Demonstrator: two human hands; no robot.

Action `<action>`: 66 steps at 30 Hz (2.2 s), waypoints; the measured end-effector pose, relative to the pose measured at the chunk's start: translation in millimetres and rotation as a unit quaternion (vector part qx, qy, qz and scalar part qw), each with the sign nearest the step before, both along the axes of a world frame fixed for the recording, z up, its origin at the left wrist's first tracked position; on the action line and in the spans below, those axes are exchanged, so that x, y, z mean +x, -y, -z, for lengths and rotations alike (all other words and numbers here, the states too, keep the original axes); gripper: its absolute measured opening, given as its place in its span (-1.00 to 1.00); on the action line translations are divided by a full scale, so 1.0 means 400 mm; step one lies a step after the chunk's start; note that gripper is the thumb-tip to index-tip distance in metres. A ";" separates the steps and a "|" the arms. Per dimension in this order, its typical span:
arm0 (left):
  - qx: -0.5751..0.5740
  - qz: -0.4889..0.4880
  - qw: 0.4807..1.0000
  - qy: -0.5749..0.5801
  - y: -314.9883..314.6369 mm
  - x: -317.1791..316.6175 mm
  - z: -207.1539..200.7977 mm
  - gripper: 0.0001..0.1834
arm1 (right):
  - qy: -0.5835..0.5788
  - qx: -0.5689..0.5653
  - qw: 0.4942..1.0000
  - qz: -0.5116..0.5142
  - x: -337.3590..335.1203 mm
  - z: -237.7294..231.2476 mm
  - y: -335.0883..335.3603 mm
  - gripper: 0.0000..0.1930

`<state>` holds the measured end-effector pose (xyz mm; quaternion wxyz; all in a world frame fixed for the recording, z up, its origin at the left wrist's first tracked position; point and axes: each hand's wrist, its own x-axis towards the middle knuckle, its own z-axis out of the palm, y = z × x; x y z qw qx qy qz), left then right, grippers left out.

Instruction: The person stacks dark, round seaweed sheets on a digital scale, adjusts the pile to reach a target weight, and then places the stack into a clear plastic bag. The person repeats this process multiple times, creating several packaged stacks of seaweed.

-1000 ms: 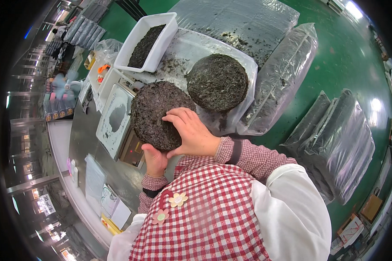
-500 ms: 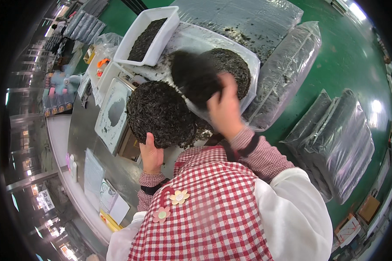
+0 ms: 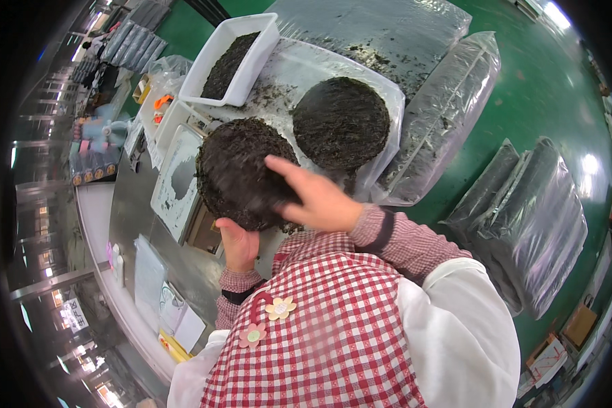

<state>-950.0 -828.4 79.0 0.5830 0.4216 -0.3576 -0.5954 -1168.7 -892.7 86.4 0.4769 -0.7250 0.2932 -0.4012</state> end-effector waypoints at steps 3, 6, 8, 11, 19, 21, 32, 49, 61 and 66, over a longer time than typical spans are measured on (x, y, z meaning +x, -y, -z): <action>0.018 -0.042 0.999 -0.016 -0.006 0.010 0.003 0.02 | 0.013 0.040 0.961 0.273 -0.057 0.031 0.025 -0.48; 0.048 -0.053 0.996 -0.045 -0.014 0.018 0.010 0.05 | -0.167 -0.080 0.830 0.526 -0.122 0.133 0.099 -0.31; 0.073 -0.061 0.991 -0.096 -0.007 -0.004 -0.012 0.10 | -0.176 -0.095 0.845 0.496 -0.105 0.107 0.094 -0.23; 0.070 -0.055 0.993 -0.079 0.011 -0.051 -0.048 0.17 | -0.127 -0.114 0.969 0.176 -0.025 -0.002 0.020 0.00; -0.007 0.003 1.000 -0.024 0.004 -0.021 0.002 0.04 | -0.035 -0.092 0.995 -0.008 0.012 -0.019 -0.005 -0.20; 0.063 -0.067 0.996 0.003 0.013 -0.032 -0.034 -0.13 | 0.033 -0.048 0.985 0.163 -0.017 0.021 0.014 -0.47; -0.331 -0.070 0.663 0.668 0.070 -0.013 -0.128 -0.64 | -0.037 0.064 0.871 0.486 -0.348 0.194 0.139 -0.36; -0.219 0.109 0.757 0.605 0.275 -0.309 0.042 -0.48 | 0.201 0.505 0.798 0.263 -0.356 0.349 0.302 -0.35; 0.100 0.014 0.995 0.022 0.253 -0.112 -0.041 -0.13 | 0.246 0.380 0.890 0.053 -0.172 0.144 0.237 -0.43; 0.045 0.008 0.997 0.069 0.252 -0.060 -0.050 -0.08 | 0.177 0.302 0.934 0.072 -0.151 0.129 0.252 -0.47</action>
